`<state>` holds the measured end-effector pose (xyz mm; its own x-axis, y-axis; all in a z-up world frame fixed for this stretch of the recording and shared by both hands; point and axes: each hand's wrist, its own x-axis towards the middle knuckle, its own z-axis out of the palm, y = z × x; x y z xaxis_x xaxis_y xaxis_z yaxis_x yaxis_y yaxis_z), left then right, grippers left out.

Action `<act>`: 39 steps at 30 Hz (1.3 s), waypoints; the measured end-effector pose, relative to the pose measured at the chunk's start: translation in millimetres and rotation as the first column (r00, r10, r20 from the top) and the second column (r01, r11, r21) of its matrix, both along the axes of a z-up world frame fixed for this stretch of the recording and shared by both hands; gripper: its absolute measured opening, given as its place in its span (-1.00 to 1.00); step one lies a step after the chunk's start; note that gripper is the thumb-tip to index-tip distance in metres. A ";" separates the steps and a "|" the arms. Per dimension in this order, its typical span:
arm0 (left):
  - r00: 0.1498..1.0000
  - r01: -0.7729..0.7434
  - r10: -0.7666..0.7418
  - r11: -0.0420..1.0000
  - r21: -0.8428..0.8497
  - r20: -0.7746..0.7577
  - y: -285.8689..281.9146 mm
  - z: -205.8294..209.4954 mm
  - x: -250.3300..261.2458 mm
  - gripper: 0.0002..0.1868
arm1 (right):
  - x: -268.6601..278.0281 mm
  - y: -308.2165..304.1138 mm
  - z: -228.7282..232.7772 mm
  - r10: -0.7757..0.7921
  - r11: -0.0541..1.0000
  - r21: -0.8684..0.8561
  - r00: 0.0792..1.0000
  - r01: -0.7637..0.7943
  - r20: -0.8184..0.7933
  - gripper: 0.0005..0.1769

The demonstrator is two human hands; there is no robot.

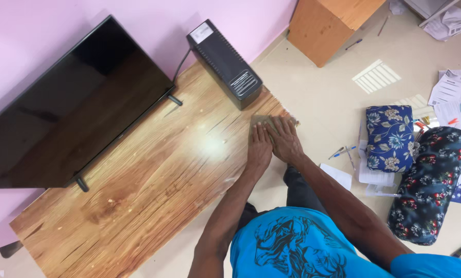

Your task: The person sands the top and side surfaces of a wooden desk and a small white side table by hand using a piece of sandpaper.

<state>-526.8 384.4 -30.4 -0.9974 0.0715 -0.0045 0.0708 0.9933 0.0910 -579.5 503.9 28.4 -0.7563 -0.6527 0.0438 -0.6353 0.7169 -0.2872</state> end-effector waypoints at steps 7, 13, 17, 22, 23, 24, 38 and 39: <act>0.998 -0.048 0.046 0.998 -0.050 -0.036 51.8 14.2 -64.8 -0.30 | -77.8 48.7 -16.8 0.003 0.998 -0.053 0.952 0.014 0.306 -0.21; 0.989 -0.139 0.142 0.986 -0.089 0.029 81.9 31.0 -101.9 -0.30 | -134.8 78.8 -69.3 0.205 0.964 -0.266 0.721 -0.031 0.661 -0.04; 0.976 -0.208 0.212 0.976 -0.071 0.051 88.4 32.8 -113.4 -0.23 | -155.0 72.0 -85.6 0.362 0.887 -0.463 0.632 -0.006 0.686 -0.08; 0.967 -0.253 0.252 0.965 -0.065 -0.024 85.5 10.4 -127.9 -0.28 | -167.0 72.0 -43.3 0.054 0.968 -0.101 0.201 0.228 0.978 -0.13; 0.974 -0.227 0.227 0.974 -0.024 -0.007 81.6 6.8 -131.6 -0.31 | -164.0 66.9 -42.6 0.058 0.967 -0.105 0.201 0.233 0.978 -0.13; 0.979 -0.204 0.204 0.979 0.028 -0.001 82.7 3.2 -139.8 -0.35 | -166.0 66.9 -47.6 0.067 0.965 -0.118 0.214 0.236 0.975 -0.19; 0.974 -0.224 0.218 0.959 0.171 0.055 85.1 37.4 -171.2 -0.37 | -208.9 73.5 -150.9 0.232 0.951 -0.266 0.204 0.155 0.951 -0.53; 0.957 -0.285 0.288 0.955 0.083 -0.031 85.2 39.3 -180.0 -0.39 | -220.9 67.7 -144.8 0.236 0.951 -0.251 0.100 0.182 0.967 -0.50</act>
<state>-706.8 469.5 8.9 -0.9752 -0.2192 0.0319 -0.2107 0.9625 0.1709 -800.4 571.6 -116.4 -0.2380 -0.7900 -0.5650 0.3479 0.4738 -0.8090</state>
